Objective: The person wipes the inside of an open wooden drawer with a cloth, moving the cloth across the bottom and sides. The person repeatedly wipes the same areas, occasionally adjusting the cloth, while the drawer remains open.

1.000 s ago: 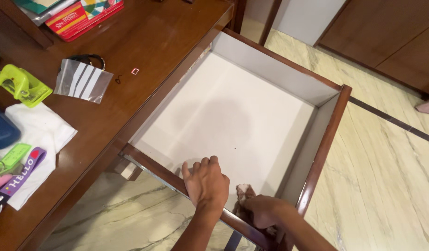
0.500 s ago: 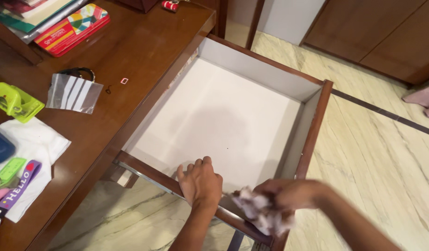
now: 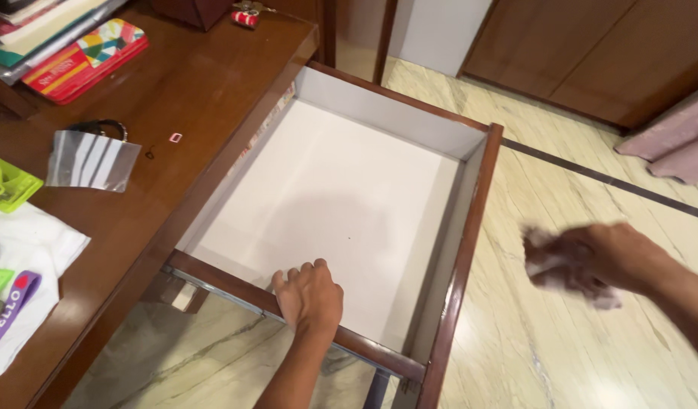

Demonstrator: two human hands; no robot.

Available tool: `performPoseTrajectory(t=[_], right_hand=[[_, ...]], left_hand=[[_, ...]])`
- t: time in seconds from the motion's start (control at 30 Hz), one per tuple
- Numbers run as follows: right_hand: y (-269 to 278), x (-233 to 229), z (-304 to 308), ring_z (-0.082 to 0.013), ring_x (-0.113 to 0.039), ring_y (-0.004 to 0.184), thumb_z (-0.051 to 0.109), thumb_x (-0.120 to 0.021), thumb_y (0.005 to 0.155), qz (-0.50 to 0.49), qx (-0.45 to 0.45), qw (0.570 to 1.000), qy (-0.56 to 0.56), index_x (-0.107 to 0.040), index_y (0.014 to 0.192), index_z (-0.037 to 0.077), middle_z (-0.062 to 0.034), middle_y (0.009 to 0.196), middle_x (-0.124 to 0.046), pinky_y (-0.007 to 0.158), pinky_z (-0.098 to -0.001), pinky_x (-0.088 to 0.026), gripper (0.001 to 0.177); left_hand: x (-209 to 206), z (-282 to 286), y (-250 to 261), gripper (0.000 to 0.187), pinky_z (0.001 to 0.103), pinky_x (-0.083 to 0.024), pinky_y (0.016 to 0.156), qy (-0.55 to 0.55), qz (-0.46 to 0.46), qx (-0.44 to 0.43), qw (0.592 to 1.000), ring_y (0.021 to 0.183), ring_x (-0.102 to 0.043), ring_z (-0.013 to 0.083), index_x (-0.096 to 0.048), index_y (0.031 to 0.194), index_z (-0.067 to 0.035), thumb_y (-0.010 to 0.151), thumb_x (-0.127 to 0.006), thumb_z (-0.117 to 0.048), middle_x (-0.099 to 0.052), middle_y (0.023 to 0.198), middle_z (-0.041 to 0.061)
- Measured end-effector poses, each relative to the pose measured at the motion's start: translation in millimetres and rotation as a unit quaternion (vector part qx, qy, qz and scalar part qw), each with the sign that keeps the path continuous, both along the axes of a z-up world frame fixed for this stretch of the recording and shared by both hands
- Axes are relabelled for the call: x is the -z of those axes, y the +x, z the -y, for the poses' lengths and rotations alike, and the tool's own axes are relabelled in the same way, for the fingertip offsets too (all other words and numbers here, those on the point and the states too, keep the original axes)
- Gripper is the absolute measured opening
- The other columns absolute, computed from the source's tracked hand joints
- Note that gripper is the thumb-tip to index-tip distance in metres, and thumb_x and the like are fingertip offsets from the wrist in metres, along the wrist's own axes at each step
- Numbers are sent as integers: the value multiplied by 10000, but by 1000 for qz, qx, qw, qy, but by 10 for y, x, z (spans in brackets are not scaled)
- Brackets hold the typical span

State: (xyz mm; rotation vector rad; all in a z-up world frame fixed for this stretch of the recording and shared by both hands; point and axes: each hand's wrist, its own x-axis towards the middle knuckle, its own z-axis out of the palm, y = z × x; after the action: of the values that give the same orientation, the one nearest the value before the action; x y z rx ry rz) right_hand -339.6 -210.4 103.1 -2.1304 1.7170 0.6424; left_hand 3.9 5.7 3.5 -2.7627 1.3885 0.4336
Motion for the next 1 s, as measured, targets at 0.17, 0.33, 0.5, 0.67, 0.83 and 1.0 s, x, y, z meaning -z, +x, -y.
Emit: performPoseTrajectory(t=[0.17,0.33,0.5,0.67,0.83,1.0], right_hand=[[824,53,-483,-313,-747,1016,-122,-596,793,368,-109,889,-249,-654,1295,112,-159,1184,-729,831,-413,-602,557],[1613,826,-812,-268,-720,1010,-26,-725,662,324,-74,943,29,-610,1379,177,-54,1354,-559,766,-396,-627,754],[1795,1439,-1213,-226,-666,1085,272,-618,1001,-162,-383,909,-17,-785,1095,163,-58,1103,-758,1135,-464,-390,221],[2007,1390,-1449,-232,-664,1107,192,-678,930,-110,-344,923,134,-767,1095,156,-60,1138,-734,1098,-502,-400,191],[1942,1362,-1433,-304,-657,1169,74,-662,839,-58,-325,913,238,-713,1217,149,-114,1223,-695,966,-446,-547,388],[1948,1036,-1430,-349,-643,1175,306,-583,954,-40,-273,907,317,-611,1355,146,-151,1248,-681,970,-431,-511,433]], left_hand=[[28,19,12,87,396,-401,938,43,-15,13,999,921,-665,214,-706,905,-162,918,-623,-186,-710,884,24],[124,34,19,92,399,-407,937,34,-14,13,999,954,-666,226,-709,908,-160,903,-624,-193,-712,909,32],[67,25,9,96,390,-410,937,32,-19,15,999,947,-666,228,-715,912,-153,902,-626,-186,-708,912,34],[5,28,3,106,376,-416,930,38,-39,4,999,931,-671,214,-711,943,-145,930,-621,-198,-718,890,35],[47,-1,35,83,383,-422,916,2,-31,6,999,937,-669,217,-710,938,-148,888,-647,-166,-714,891,32],[-20,-4,39,79,385,-420,929,0,-39,2,999,944,-666,226,-708,918,-143,877,-664,-195,-706,893,35]])
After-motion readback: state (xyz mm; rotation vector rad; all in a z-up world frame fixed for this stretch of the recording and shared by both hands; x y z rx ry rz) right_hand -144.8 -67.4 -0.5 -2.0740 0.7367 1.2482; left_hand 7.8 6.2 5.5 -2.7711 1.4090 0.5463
